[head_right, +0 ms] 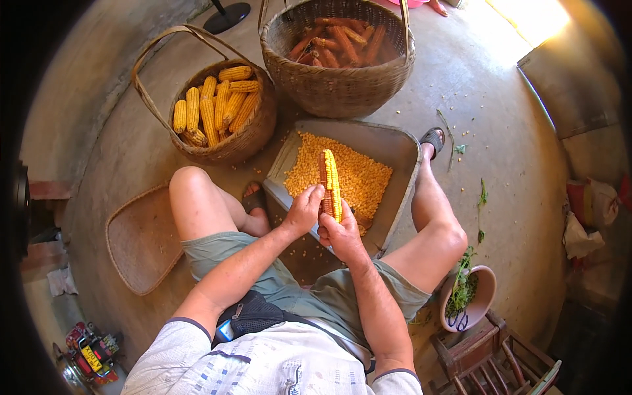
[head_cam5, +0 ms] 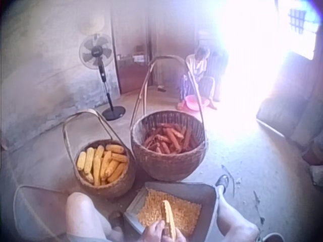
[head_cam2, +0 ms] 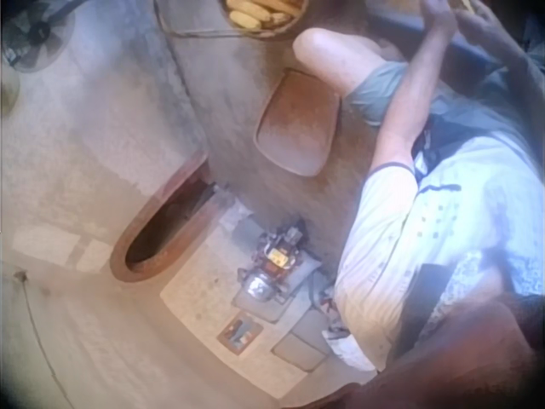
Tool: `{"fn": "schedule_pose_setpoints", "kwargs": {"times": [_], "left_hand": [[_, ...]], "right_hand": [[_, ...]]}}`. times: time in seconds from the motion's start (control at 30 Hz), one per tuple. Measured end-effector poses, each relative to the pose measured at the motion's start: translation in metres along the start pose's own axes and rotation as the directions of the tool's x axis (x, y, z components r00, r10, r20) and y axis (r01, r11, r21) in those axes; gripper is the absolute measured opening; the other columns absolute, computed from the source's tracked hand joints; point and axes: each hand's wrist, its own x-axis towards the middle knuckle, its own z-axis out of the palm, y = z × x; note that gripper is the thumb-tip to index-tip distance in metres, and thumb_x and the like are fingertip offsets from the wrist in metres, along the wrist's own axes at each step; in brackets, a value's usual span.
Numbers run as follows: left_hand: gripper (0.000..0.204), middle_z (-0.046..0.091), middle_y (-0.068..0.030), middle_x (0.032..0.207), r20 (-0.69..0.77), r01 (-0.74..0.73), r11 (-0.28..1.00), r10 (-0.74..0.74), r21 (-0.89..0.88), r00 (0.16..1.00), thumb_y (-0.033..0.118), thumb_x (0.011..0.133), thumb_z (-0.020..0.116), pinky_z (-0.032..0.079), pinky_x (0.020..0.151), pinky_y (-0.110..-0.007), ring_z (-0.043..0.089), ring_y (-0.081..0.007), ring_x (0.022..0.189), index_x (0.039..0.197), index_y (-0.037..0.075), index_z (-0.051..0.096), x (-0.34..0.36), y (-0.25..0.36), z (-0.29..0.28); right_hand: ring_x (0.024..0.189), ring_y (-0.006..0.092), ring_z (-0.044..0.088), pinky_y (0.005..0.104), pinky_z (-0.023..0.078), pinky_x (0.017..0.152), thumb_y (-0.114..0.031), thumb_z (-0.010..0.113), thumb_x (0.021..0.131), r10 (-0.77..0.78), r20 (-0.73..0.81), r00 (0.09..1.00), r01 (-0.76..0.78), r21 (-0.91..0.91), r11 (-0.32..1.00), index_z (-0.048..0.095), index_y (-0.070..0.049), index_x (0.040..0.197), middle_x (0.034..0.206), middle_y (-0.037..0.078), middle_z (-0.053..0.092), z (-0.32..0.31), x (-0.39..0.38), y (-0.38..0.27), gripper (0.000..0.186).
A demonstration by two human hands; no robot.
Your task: The person removes kernels from corn cobs into a metal tray using hands and a knife, taking an additional ear of corn from a basket to shell.
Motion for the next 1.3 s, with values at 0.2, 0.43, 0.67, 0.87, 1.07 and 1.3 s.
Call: {"fn": "schedule_pose_setpoints", "kwargs": {"times": [0.2,0.43,0.67,0.87,1.07,1.3], "left_hand": [[0.048,0.067,-0.0141,0.084,0.027,0.046,0.989,-0.043,-0.141,0.999,0.044,0.102,0.047,0.051,0.070,-0.036,0.066,-0.0242,0.078,0.102,-0.001,0.063,0.006,-0.011,-0.003],[0.049,0.066,-0.0201,0.076,-0.176,0.038,0.977,-0.001,0.209,0.984,0.043,0.101,0.049,0.050,0.066,-0.040,0.067,-0.0319,0.073,0.094,-0.004,0.062,0.000,0.004,-0.002],[0.044,0.064,-0.0092,0.074,-0.214,-0.033,0.999,0.037,0.022,0.976,0.035,0.105,0.042,0.048,0.067,-0.035,0.059,-0.0175,0.069,0.093,-0.002,0.062,0.001,-0.002,-0.004],[0.050,0.062,-0.0071,0.072,-0.180,0.093,0.995,-0.084,0.045,0.980,0.046,0.102,0.047,0.047,0.064,-0.034,0.057,-0.0155,0.069,0.092,-0.001,0.063,0.007,0.010,-0.010],[0.050,0.063,-0.0121,0.073,-0.285,0.043,0.991,-0.005,0.129,0.958,0.044,0.102,0.047,0.047,0.063,-0.035,0.059,-0.0192,0.068,0.091,-0.002,0.063,0.004,0.006,-0.010],[0.047,0.062,-0.0052,0.075,-0.268,-0.065,0.993,0.036,-0.098,0.963,0.038,0.106,0.041,0.046,0.065,-0.032,0.053,-0.0126,0.070,0.093,-0.001,0.063,0.007,0.011,-0.010]], "right_hand": [[0.056,0.0087,0.050,0.0248,0.042,0.045,-0.005,0.054,0.092,-0.200,-0.046,0.979,0.167,-0.388,0.906,0.035,-0.010,0.142,0.078,0.001,0.053,-0.003,0.005,0.020,0.054],[0.057,0.0065,0.046,0.0206,0.035,0.045,-0.003,0.054,0.093,-0.023,-0.029,0.999,0.017,-0.194,0.981,0.035,-0.016,0.142,0.080,-0.002,0.049,0.014,-0.009,0.013,0.054],[0.062,0.0065,0.049,0.0215,0.042,0.049,-0.006,0.054,0.093,0.016,0.062,0.998,-0.009,-0.114,0.993,0.030,-0.018,0.149,0.081,-0.001,0.050,0.008,-0.007,0.008,0.062],[0.064,0.0076,0.054,0.0250,0.046,0.051,-0.007,0.056,0.091,-0.205,0.002,0.979,0.179,-0.496,0.850,0.028,-0.010,0.151,0.089,0.003,0.057,-0.002,-0.003,0.030,0.066],[0.062,0.0077,0.052,0.0242,0.045,0.050,-0.007,0.056,0.090,-0.151,0.032,0.988,0.149,-0.443,0.884,0.025,-0.012,0.152,0.088,0.002,0.055,0.007,-0.009,0.026,0.069],[0.061,0.0070,0.052,0.0232,0.044,0.049,-0.007,0.057,0.091,-0.075,0.051,0.996,0.086,-0.273,0.958,0.023,-0.014,0.153,0.084,0.000,0.053,0.003,-0.007,0.023,0.071]]}}
